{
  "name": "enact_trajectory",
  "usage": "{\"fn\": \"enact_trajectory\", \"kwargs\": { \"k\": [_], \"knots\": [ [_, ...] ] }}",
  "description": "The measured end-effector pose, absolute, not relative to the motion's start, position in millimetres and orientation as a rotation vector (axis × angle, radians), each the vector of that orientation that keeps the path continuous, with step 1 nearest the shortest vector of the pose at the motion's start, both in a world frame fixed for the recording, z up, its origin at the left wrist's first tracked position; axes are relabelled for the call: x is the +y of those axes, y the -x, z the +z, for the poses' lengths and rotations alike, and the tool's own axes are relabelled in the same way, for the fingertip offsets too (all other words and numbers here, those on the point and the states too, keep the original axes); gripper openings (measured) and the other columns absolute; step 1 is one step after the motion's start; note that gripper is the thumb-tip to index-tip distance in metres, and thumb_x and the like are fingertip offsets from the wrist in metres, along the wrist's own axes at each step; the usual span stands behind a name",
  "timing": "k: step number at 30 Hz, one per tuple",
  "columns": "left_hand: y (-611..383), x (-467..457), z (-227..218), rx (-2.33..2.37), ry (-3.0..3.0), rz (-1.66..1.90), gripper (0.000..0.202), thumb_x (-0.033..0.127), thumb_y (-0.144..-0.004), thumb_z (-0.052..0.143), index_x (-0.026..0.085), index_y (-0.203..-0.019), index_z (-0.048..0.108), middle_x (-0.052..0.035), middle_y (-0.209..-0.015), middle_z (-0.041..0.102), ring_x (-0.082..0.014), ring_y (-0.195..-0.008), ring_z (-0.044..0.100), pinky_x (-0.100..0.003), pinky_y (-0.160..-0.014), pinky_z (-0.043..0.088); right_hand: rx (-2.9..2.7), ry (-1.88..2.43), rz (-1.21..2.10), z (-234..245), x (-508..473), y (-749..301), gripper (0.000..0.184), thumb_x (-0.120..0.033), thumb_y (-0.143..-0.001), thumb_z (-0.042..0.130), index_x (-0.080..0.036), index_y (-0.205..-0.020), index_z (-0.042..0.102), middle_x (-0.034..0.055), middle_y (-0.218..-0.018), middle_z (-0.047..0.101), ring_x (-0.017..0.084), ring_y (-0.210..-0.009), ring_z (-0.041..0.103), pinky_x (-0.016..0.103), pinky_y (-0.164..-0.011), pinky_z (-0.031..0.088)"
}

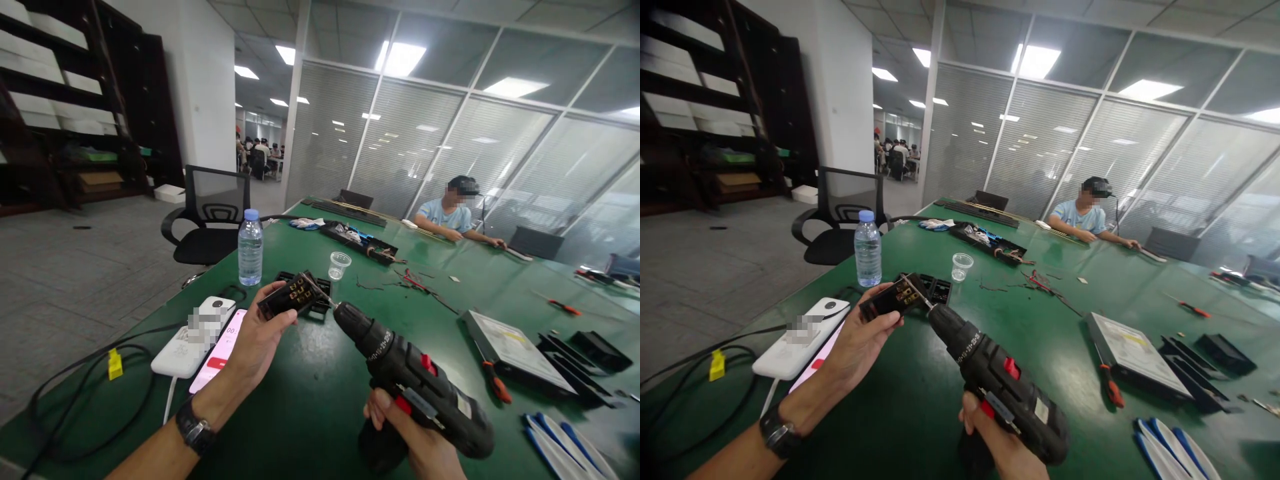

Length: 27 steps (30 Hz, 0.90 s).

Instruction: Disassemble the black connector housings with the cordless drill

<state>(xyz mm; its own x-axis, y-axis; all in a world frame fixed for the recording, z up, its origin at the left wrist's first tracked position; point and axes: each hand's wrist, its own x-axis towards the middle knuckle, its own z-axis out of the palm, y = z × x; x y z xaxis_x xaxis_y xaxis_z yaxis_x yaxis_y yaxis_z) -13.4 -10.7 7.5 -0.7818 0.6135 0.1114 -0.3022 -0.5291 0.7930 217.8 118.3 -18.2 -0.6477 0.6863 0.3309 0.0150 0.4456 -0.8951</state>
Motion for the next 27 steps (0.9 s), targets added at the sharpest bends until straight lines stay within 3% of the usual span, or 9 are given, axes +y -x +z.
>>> {"fn": "enact_trajectory", "kwargs": {
  "k": [6, 12, 20, 27],
  "knots": [
    [20.1, -10.6, 7.5, 1.067, -0.431, 2.372, 0.056, 0.013, -0.071, 0.081, 0.026, -0.12, 0.058, -0.003, -0.12, 0.067, -0.0161, -0.105, 0.065, -0.03, -0.093, 0.051, -2.179, 0.751, 1.128, -14.8, 116.8, -227.3, 0.034, -0.057, -0.075, 0.075, -0.027, -0.061, 0.072, 0.0057, -0.059, 0.068, 0.026, -0.056, 0.066, 0.038, -0.056, 0.059],
    [23.5, -10.7, 4.4, 0.904, -0.332, 2.357, 0.033, 0.019, -0.079, 0.076, 0.022, -0.109, 0.064, -0.0025, -0.115, 0.07, -0.0164, -0.105, 0.067, -0.031, -0.094, 0.053, -2.104, 0.782, 0.935, -10.4, 106.5, -223.9, 0.031, -0.06, -0.069, 0.077, -0.03, -0.075, 0.079, 0.0044, -0.066, 0.071, 0.026, -0.061, 0.068, 0.035, -0.056, 0.058],
    [25.7, -6.4, 3.4, 0.79, -0.205, 2.351, 0.019, 0.021, -0.085, 0.073, 0.016, -0.103, 0.069, -0.008, -0.119, 0.071, -0.0208, -0.108, 0.067, -0.035, -0.095, 0.056, -2.324, 0.715, 1.001, 19.9, 103.0, -227.4, 0.028, -0.05, -0.086, 0.065, -0.026, -0.083, 0.079, -0.0003, -0.053, 0.062, 0.018, -0.055, 0.063, 0.025, -0.05, 0.051],
    [26.3, -9.0, 0.0, 0.872, -0.324, 2.277, 0.026, 0.025, -0.087, 0.073, 0.016, -0.11, 0.071, -0.0063, -0.114, 0.072, -0.0174, -0.1, 0.069, -0.03, -0.089, 0.057, -2.319, 0.752, 1.023, 21.7, 103.5, -228.1, 0.033, -0.05, -0.087, 0.064, -0.022, -0.095, 0.078, -0.0003, -0.058, 0.063, 0.017, -0.055, 0.06, 0.025, -0.05, 0.048]
  ]
}}
